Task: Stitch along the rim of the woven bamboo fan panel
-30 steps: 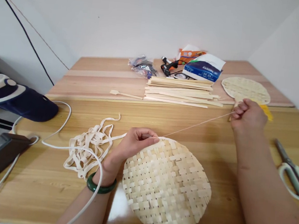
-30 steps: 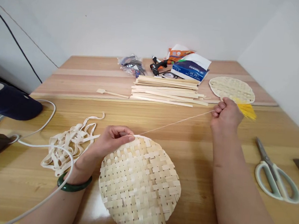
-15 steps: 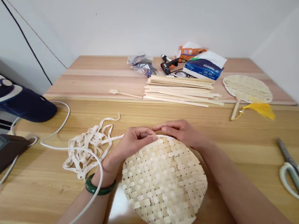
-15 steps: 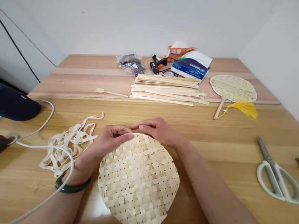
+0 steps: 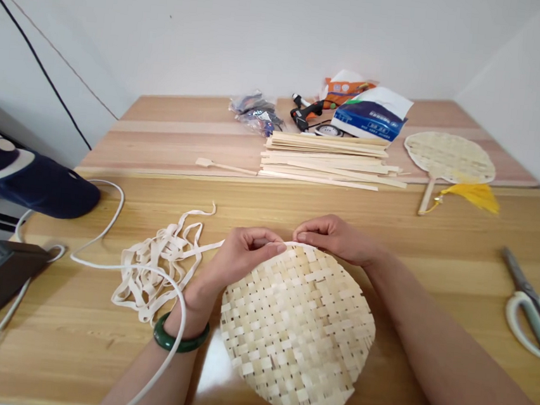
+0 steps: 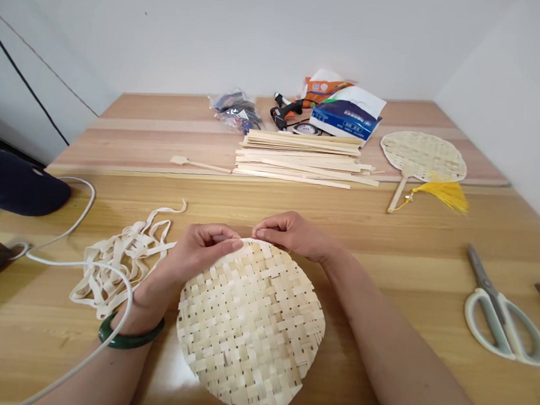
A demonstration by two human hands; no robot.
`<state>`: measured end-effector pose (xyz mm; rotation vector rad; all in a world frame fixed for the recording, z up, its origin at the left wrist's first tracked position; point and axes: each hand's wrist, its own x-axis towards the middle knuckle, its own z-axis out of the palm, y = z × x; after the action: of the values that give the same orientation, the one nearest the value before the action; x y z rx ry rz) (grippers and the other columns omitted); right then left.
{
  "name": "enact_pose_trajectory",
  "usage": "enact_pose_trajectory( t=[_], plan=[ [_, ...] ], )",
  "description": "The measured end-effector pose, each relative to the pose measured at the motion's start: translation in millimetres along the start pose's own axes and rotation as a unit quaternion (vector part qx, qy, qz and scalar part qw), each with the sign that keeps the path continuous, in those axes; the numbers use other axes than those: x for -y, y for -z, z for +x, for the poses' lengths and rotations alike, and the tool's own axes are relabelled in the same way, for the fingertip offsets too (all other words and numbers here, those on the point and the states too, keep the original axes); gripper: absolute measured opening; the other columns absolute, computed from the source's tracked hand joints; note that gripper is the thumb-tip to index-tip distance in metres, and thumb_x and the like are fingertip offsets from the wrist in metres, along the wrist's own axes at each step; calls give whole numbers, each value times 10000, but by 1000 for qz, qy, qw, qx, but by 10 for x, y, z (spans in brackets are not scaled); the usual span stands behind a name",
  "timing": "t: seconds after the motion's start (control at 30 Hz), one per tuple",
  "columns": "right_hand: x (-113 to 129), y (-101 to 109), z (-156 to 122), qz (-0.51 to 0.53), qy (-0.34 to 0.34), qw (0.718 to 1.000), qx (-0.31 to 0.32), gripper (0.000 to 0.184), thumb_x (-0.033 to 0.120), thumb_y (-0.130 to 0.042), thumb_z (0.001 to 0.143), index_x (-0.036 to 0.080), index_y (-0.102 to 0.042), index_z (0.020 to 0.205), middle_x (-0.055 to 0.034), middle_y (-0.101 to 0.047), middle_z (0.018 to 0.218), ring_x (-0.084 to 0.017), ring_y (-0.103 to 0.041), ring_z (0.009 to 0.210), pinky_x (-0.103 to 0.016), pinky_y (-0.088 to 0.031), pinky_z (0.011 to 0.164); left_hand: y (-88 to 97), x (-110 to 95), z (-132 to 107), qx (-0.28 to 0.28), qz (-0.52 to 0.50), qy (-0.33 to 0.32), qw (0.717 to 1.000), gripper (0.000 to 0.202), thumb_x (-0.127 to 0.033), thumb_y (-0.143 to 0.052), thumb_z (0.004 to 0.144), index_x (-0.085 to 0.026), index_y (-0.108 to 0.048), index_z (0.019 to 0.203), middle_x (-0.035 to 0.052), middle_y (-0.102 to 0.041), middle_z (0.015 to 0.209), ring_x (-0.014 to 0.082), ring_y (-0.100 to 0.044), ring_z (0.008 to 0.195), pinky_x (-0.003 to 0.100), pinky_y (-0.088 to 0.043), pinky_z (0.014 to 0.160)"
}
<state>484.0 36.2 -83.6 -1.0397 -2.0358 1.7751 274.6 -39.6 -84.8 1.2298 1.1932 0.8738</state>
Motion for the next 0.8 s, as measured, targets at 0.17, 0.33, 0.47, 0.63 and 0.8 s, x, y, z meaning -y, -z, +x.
enact_pose_trajectory(
  t=[0.17, 0.33, 0.47, 0.63, 0.8],
  plan=[
    [-2, -2, 13, -21, 24, 999, 19, 337, 494, -575, 839, 199, -737, 839, -2, -687, 816, -138, -564, 726, -253, -418, 660, 1, 14, -1, -16, -7, -8, 1000, 234, -367, -712, 775, -134, -702, 769, 14, -665, 707, 102, -541, 609, 205, -417, 556],
    [-1, 11, 5, 9, -16, 1000, 22, 339, 499, -593, 830, 207, -748, 901, -11, -700, 848, -143, -576, 747, -256, -430, 659, -3, 16, 9, -8, -12, 7, 1000, 233, -365, -707, 779, -133, -692, 763, 5, -651, 683, 90, -525, 584, 194, -398, 529],
    [36, 35, -8, 43, -32, 997, -59, 358, 451, -574, 853, 217, -720, 1082, -41, -704, 966, -120, -567, 678, -273, -469, 637, -3, 28, 28, -1, 2, 15, 1000, 227, -365, -695, 788, -140, -687, 762, -1, -643, 692, 82, -514, 588, 190, -385, 534],
    [187, -30, -69, -36, -29, 991, -123, 326, 409, -549, 870, 212, -731, 1055, -63, -724, 998, -148, -618, 708, -300, -497, 683, -4, 56, 49, -20, 22, 8, 1000, 235, -380, -689, 786, -149, -679, 745, -16, -608, 659, 76, -461, 556, 197, -340, 507],
    [341, -143, -146, -167, 4, 981, -100, 285, 368, -500, 883, 220, -744, 861, -37, -716, 847, -206, -620, 831, -308, -453, 716, -11, 58, 45, -27, 18, 6, 999, 248, -396, -682, 794, -151, -673, 758, -31, -555, 626, 67, -401, 535, 201, -294, 494]
  ],
)
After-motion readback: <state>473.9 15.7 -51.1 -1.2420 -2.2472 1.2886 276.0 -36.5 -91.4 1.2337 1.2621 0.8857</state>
